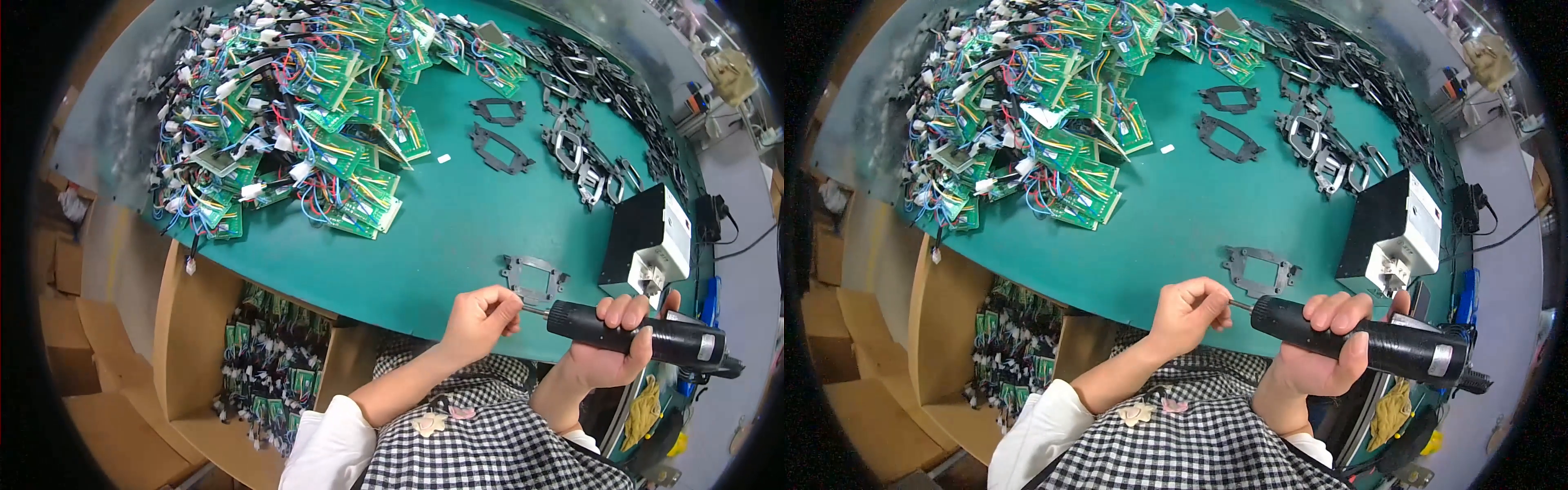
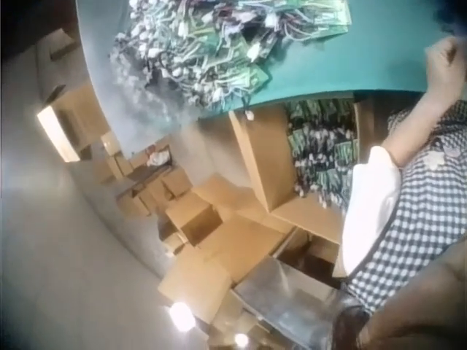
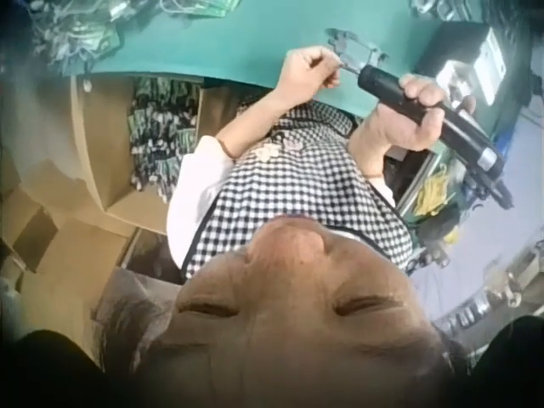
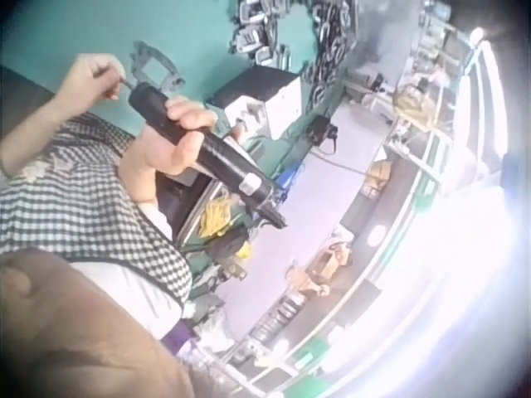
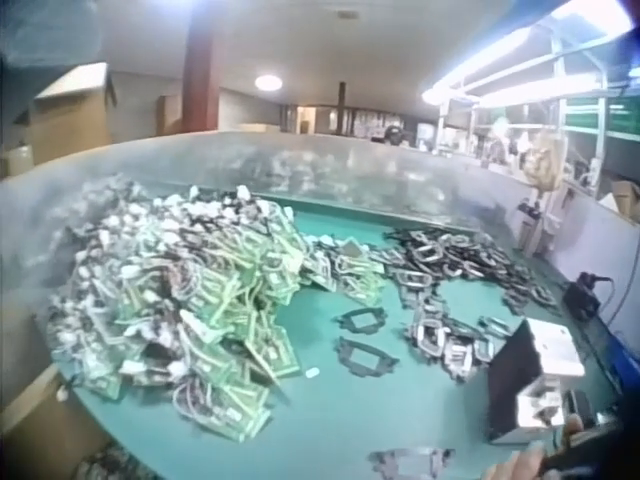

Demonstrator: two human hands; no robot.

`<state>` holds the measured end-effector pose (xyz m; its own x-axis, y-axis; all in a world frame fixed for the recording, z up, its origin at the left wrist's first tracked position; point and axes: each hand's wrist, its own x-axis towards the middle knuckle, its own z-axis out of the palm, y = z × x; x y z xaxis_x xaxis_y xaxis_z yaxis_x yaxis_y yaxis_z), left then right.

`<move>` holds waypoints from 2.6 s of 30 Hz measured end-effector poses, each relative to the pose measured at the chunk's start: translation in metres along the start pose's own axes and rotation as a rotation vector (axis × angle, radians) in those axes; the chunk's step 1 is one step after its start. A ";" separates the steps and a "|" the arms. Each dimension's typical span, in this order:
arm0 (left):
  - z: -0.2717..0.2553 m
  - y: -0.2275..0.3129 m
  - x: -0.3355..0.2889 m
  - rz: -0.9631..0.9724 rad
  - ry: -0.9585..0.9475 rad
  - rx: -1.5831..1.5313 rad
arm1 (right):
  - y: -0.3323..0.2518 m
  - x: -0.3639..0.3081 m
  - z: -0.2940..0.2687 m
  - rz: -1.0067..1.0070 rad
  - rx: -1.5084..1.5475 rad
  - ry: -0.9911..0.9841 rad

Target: The person assembles electronic circuit boards into plastic housings by securing them with screws using an electric screwdriver.

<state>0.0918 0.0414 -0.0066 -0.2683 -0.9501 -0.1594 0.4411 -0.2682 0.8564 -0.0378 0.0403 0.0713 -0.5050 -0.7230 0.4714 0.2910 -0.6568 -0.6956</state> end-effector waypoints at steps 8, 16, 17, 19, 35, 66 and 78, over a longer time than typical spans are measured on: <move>-0.088 0.098 0.032 0.583 0.162 1.705 | -0.001 0.014 -0.005 0.158 0.263 -0.065; -0.135 0.129 0.046 0.446 0.058 2.087 | -0.017 0.016 -0.044 0.155 0.272 -0.004; -0.136 0.129 0.045 0.483 0.084 1.967 | -0.020 0.017 -0.050 0.127 0.260 0.034; -0.131 0.130 0.047 0.698 0.214 1.605 | -0.026 0.019 -0.065 0.097 0.238 0.081; 0.030 0.010 0.057 0.472 -0.239 1.592 | -0.019 0.050 -0.091 -0.053 -0.022 -0.014; 0.038 -0.022 0.059 0.487 -0.192 1.530 | -0.025 0.108 -0.112 -0.328 -0.202 0.064; 0.061 -0.022 0.057 0.405 -0.215 1.461 | -0.041 0.135 -0.155 -0.103 -0.447 -0.098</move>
<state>0.0147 0.0031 -0.0047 -0.5128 -0.8438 0.1582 -0.6550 0.5037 0.5632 -0.2437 0.0031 0.0799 -0.4276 -0.6895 0.5846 -0.1459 -0.5856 -0.7974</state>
